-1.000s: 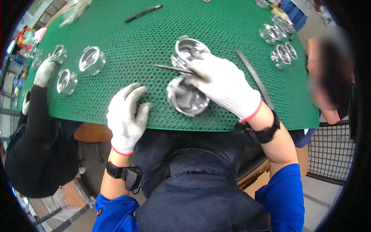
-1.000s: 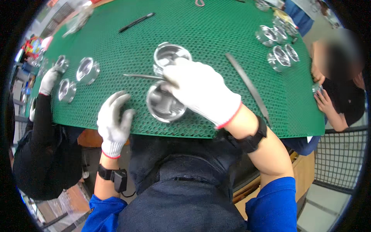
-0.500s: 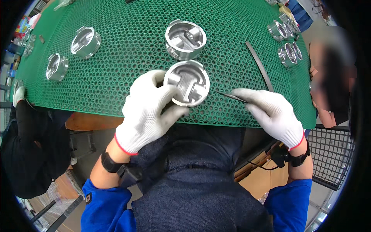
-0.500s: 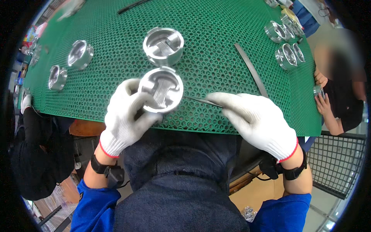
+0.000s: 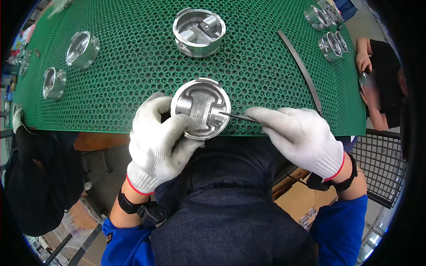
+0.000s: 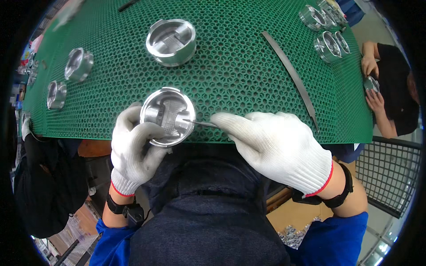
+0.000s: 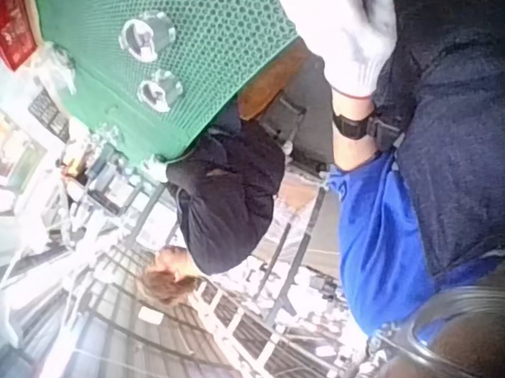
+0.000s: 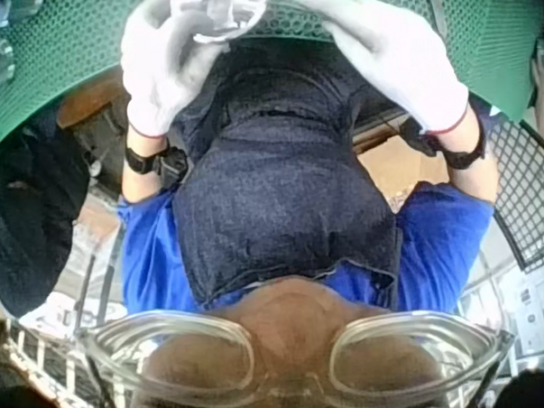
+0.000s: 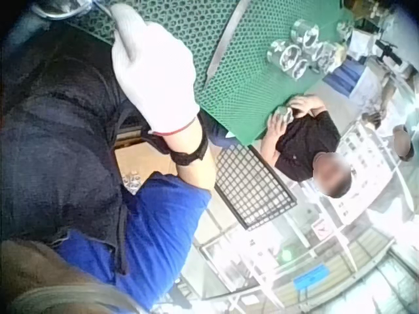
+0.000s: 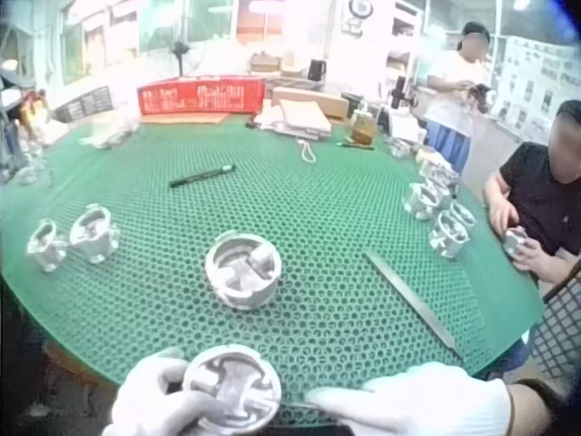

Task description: Inspecting metal engine pistons and checking grooves using a small probe tool.

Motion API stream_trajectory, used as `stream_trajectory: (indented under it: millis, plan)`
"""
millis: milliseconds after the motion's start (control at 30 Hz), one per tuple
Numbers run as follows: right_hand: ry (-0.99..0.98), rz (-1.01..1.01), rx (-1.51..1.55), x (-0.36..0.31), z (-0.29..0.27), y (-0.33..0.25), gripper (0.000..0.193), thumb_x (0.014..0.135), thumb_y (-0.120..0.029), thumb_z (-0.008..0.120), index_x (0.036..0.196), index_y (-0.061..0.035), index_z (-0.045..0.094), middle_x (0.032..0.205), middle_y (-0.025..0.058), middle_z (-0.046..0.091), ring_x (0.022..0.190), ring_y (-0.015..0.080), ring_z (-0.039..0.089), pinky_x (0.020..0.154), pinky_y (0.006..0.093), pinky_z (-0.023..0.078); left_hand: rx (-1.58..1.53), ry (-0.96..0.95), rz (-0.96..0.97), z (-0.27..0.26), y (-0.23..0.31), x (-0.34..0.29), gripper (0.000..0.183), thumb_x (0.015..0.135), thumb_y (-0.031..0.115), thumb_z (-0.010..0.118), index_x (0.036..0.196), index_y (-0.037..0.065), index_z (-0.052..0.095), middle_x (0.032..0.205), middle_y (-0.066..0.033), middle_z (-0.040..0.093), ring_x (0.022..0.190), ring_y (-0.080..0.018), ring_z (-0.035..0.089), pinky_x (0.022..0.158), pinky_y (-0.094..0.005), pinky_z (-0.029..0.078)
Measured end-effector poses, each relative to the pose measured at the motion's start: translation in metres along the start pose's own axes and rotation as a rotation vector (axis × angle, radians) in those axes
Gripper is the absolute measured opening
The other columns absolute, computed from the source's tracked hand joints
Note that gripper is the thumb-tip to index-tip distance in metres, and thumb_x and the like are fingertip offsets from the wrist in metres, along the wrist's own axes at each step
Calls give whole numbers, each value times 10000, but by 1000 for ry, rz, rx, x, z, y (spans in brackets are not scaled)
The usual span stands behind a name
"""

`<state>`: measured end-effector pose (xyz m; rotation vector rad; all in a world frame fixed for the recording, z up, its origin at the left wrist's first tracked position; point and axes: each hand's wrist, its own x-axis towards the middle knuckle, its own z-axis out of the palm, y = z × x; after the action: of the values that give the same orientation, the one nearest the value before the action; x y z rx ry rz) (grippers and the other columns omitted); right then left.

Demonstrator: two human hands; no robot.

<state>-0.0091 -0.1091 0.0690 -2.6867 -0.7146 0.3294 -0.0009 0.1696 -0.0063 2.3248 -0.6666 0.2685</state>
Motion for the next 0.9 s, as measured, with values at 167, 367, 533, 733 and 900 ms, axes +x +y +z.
stream_trajectory:
  millis: [167,367,533,733,900]
  plan:
    - [114,10,79,2,3,7,346,952,-122,609,1290,-179,657,804,81,705,661,257,701,608,349,588,43,29,38,3,2,1,351,602,263,898,864,121,712,1002,-109,614,1029,-375,629,842,-460,527]
    - [-95,4,74,-5,16,-10,398,942,-110,610,1336,-169,605,752,83,686,638,250,699,582,357,589,59,47,53,6,2,0,343,602,268,900,859,128,723,1007,-121,626,1005,-365,632,821,-454,529]
    - [-6,-26,209,-14,34,-12,405,964,-112,591,1368,-134,591,717,67,660,585,210,664,565,345,572,66,25,53,5,6,4,332,605,257,899,860,129,729,991,-120,635,989,-351,633,818,-450,530]
    - [-620,326,1413,-2,10,-14,499,1019,-245,522,1480,-53,517,732,-7,622,589,37,526,527,190,438,20,23,47,-1,3,2,412,633,234,882,1011,146,743,989,-116,635,963,-325,629,798,-434,531]
    - [12,160,1647,-22,6,37,700,1011,-351,579,1545,8,303,826,119,619,353,71,417,292,222,313,309,60,170,-19,-6,25,522,661,373,880,1110,148,737,1168,-168,604,1150,-403,576,982,-524,483]
